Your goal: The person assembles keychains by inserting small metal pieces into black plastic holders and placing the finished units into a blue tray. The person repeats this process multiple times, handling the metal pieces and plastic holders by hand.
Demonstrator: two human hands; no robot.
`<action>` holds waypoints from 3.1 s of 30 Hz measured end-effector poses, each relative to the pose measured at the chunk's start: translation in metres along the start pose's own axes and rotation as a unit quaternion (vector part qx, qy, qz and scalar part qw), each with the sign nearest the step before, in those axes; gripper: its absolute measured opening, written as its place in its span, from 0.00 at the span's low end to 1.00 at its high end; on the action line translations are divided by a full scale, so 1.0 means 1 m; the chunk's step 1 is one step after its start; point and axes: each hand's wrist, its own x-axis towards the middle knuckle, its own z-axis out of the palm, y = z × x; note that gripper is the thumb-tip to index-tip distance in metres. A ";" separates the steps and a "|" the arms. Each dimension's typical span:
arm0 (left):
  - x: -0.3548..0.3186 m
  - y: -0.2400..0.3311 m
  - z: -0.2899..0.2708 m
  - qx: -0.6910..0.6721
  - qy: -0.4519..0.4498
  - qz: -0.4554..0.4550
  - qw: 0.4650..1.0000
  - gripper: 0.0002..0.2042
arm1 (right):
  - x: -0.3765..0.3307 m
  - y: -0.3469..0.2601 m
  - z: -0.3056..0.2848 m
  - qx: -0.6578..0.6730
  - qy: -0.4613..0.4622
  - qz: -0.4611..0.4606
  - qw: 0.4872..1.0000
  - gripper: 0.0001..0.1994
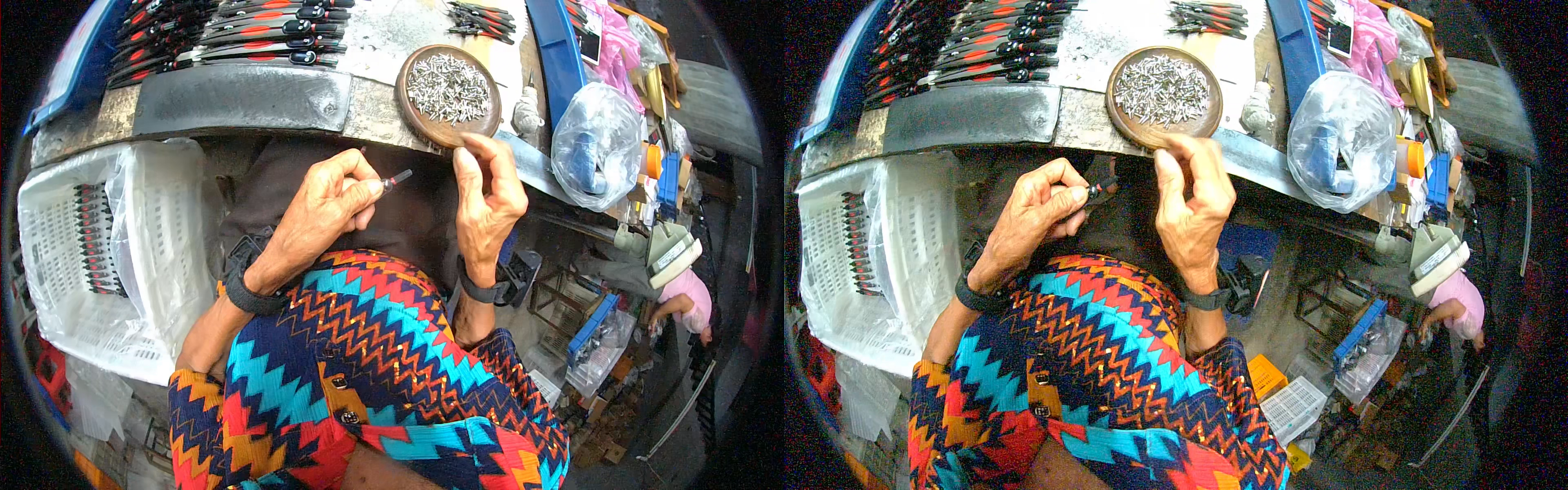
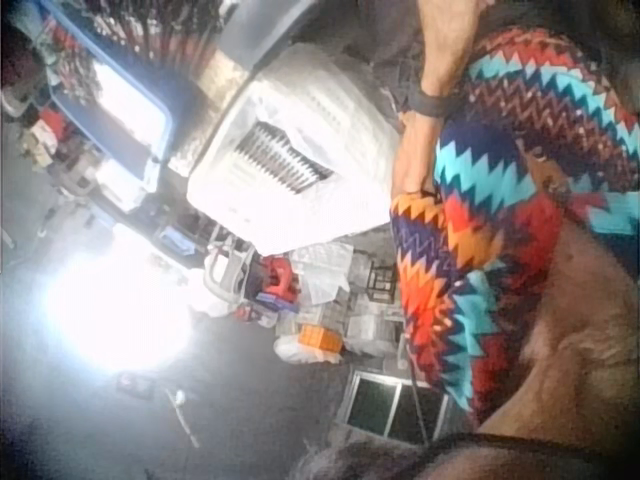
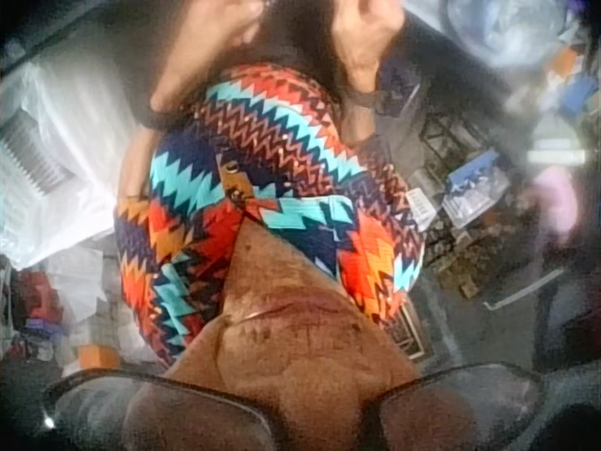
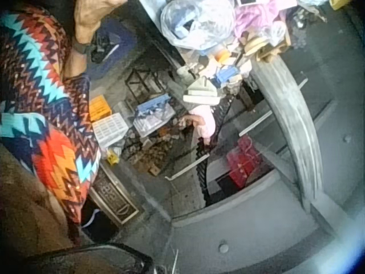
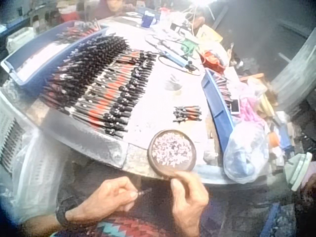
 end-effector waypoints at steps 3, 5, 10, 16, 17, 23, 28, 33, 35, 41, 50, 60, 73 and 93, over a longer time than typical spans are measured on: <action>0.000 0.004 0.002 0.008 0.009 0.001 1.000 0.08 | 0.011 0.012 -0.004 -0.129 -0.004 -0.070 0.989 0.08; 0.000 0.006 0.003 0.012 0.009 -0.006 1.000 0.08 | 0.013 0.016 -0.004 -0.175 -0.025 -0.106 0.978 0.11; 0.000 0.006 0.002 0.000 0.004 -0.015 1.000 0.08 | 0.014 0.020 -0.001 -0.213 -0.047 -0.121 0.968 0.12; 0.002 -0.004 0.000 0.010 -0.001 0.008 1.000 0.08 | 0.010 0.023 0.001 -0.227 -0.046 -0.135 0.964 0.10; 0.003 -0.005 0.000 0.007 0.001 0.007 1.000 0.08 | 0.009 0.023 0.001 -0.226 -0.048 -0.137 0.963 0.10; 0.002 -0.005 -0.002 0.011 -0.010 -0.009 1.000 0.07 | 0.010 0.021 -0.003 -0.195 -0.057 -0.148 0.968 0.09; 0.002 -0.007 -0.001 0.018 -0.014 -0.001 1.000 0.07 | 0.014 0.018 -0.005 -0.162 -0.069 -0.158 0.972 0.08; 0.002 -0.007 -0.002 0.053 -0.015 -0.013 0.998 0.06 | 0.020 0.017 -0.007 -0.134 -0.092 -0.149 0.975 0.07; 0.002 -0.006 -0.001 0.056 -0.009 -0.010 0.998 0.06 | 0.021 0.016 -0.006 -0.144 -0.095 -0.148 0.974 0.06; 0.002 -0.007 -0.001 0.055 0.005 -0.004 0.998 0.06 | 0.009 0.001 0.001 -0.063 -0.065 -0.113 0.989 0.05; 0.003 -0.010 -0.001 0.033 0.014 0.001 0.999 0.07 | -0.025 -0.013 0.021 0.169 -0.108 0.068 0.977 0.03; 0.003 -0.008 0.000 0.049 0.028 -0.009 0.998 0.05 | -0.032 -0.006 0.029 0.130 -0.082 0.061 0.986 0.03; 0.006 -0.021 0.001 0.093 0.047 0.023 0.994 0.03 | -0.035 0.000 0.038 -0.048 -0.039 -0.146 0.987 0.07; 0.003 -0.015 0.000 0.104 0.042 0.022 0.993 0.03 | -0.041 0.000 0.030 0.410 -0.136 0.288 0.855 0.14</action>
